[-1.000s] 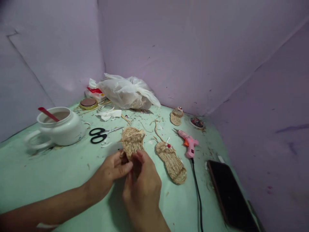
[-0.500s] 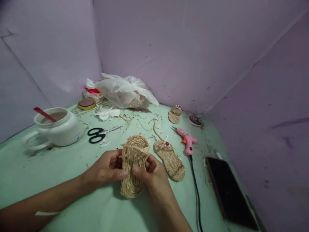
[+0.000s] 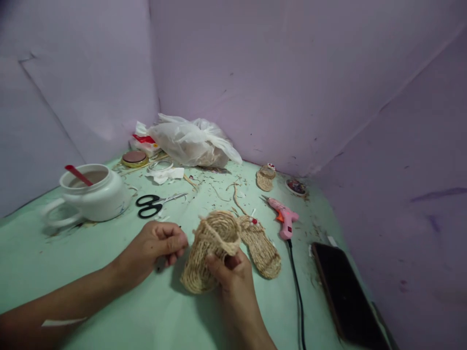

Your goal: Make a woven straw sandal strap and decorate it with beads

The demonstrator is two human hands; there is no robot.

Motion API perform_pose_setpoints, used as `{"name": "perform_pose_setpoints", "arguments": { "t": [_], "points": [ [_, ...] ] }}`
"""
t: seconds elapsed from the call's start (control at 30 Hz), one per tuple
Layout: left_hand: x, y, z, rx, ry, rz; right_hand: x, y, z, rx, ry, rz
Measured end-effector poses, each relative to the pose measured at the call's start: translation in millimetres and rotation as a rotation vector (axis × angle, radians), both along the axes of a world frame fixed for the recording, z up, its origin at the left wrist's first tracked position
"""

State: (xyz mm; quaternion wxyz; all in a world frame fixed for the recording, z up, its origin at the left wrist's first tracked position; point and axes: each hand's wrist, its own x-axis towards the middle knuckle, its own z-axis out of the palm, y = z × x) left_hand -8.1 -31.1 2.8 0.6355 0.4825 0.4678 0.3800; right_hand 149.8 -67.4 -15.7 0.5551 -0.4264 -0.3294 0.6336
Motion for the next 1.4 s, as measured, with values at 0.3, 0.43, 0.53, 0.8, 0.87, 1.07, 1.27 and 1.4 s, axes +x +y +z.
{"name": "perform_pose_setpoints", "arguments": {
  "t": [0.3, 0.43, 0.53, 0.8, 0.87, 1.07, 1.27, 1.4],
  "points": [
    [-17.2, -2.0, 0.5, 0.804, 0.52, 0.062, 10.8, -10.4, -11.6, -0.074, -0.192, 0.067],
    [-31.0, 3.6, -9.2, 1.005, 0.715, -0.017, 37.1, -23.6, -4.1, -0.087, -0.423, -0.194],
    [-30.3, 3.8, -15.0, 1.022, 0.704, -0.049, 37.7, -22.1, -2.3, -0.108, -0.409, -0.095],
    [-24.5, 3.5, -5.1, 0.919, 0.634, -0.077, 6.7, 8.0, 5.6, -0.143, -0.198, -0.071],
    [-21.4, 2.9, -2.7, 0.906, 0.611, -0.056, 7.1, 10.1, 5.6, -0.135, -0.169, -0.086],
    [-13.7, 0.3, -4.2, 0.958, 0.668, -0.056, 10.8, 3.4, -11.3, -0.005, -0.25, -0.051],
    [-10.7, 0.5, -5.0, 0.874, 0.697, -0.013, 1.6, 6.9, -10.5, 0.115, -0.381, -0.118],
    [-7.4, 2.3, -3.6, 0.916, 0.722, -0.016, -2.4, 10.2, -3.2, 0.094, -0.51, -0.151]
  ]
}}
